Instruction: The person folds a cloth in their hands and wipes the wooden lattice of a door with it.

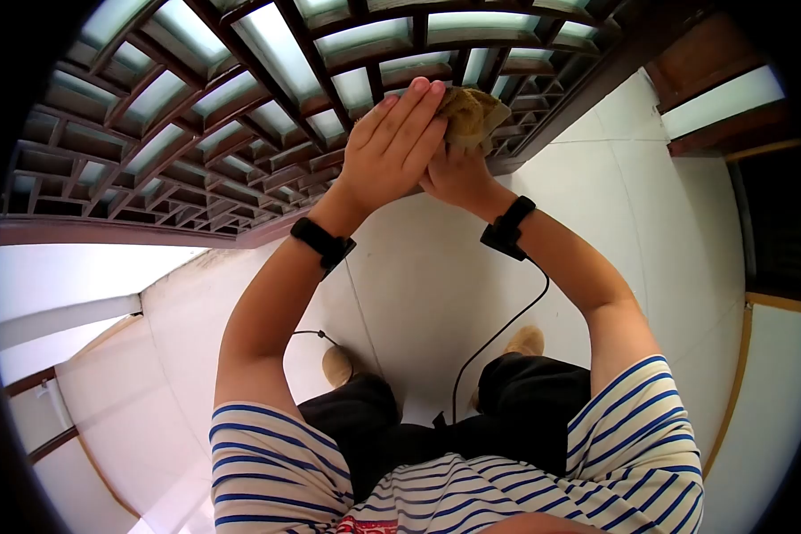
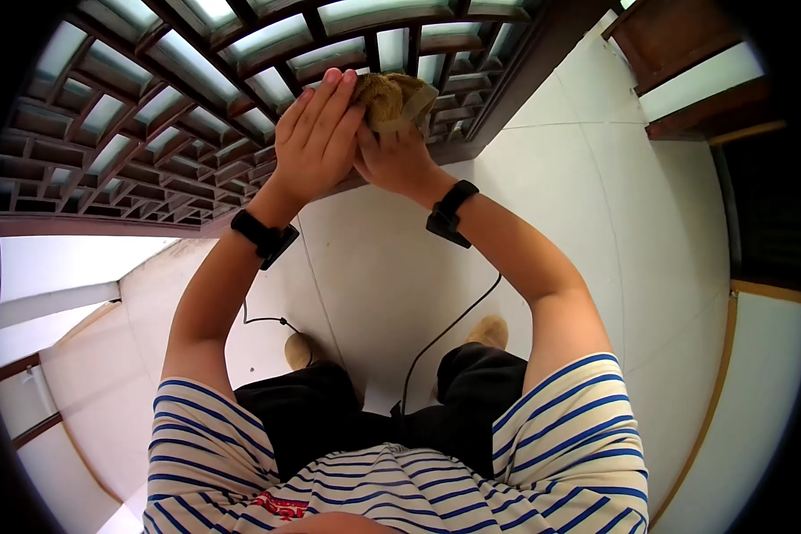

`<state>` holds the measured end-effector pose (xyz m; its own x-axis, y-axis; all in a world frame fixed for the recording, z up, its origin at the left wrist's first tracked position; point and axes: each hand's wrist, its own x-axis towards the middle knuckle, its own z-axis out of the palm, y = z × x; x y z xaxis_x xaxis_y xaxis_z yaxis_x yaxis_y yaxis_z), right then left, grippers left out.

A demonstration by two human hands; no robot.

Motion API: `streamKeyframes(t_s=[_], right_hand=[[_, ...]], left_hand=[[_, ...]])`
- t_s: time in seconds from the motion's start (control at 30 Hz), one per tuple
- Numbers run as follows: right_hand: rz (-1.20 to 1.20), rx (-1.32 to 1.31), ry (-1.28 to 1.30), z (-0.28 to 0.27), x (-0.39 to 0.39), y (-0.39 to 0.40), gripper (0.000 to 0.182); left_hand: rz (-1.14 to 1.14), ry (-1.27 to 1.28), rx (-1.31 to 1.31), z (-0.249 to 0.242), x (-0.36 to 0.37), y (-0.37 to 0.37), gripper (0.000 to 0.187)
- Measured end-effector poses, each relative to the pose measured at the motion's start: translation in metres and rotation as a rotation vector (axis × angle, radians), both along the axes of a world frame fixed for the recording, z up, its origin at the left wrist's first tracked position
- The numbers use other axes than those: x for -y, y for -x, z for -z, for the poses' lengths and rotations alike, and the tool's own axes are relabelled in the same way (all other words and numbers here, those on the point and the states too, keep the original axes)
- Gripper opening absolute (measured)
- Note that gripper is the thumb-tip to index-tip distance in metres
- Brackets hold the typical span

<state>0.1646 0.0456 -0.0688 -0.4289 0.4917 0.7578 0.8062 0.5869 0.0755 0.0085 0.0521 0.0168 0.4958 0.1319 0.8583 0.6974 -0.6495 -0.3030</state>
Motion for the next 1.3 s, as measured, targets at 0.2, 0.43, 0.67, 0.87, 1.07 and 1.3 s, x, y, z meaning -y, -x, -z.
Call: streamKeyframes(t_s=[0.2,0.43,0.67,0.87,1.07,1.3], right_hand=[[-0.016,0.068,0.167,0.009,0.006,0.0,0.05],[-0.096,0.231,0.051,-0.009,0.017,-0.011,0.055],[-0.169,0.27,0.123,-0.008,0.015,-0.018,0.055],[-0.134,0.245,0.041,0.005,0.009,-0.011,0.058],[-0.096,0.254,0.056,0.009,0.006,-0.015,0.051],[-0.094,0.3,-0.002,0.008,0.006,-0.016,0.047]], left_hand=[[0.053,0.264,-0.191,0.003,0.028,0.022,0.041],[0.135,0.621,-0.446,0.001,0.079,0.107,0.051],[-0.788,1.496,-0.138,0.119,0.361,0.272,0.022],[-1.274,2.17,0.557,0.182,0.593,0.292,0.021],[-1.26,2.218,0.944,0.199,0.637,0.259,0.021],[-1.22,2.196,1.054,0.207,0.622,0.247,0.022]])
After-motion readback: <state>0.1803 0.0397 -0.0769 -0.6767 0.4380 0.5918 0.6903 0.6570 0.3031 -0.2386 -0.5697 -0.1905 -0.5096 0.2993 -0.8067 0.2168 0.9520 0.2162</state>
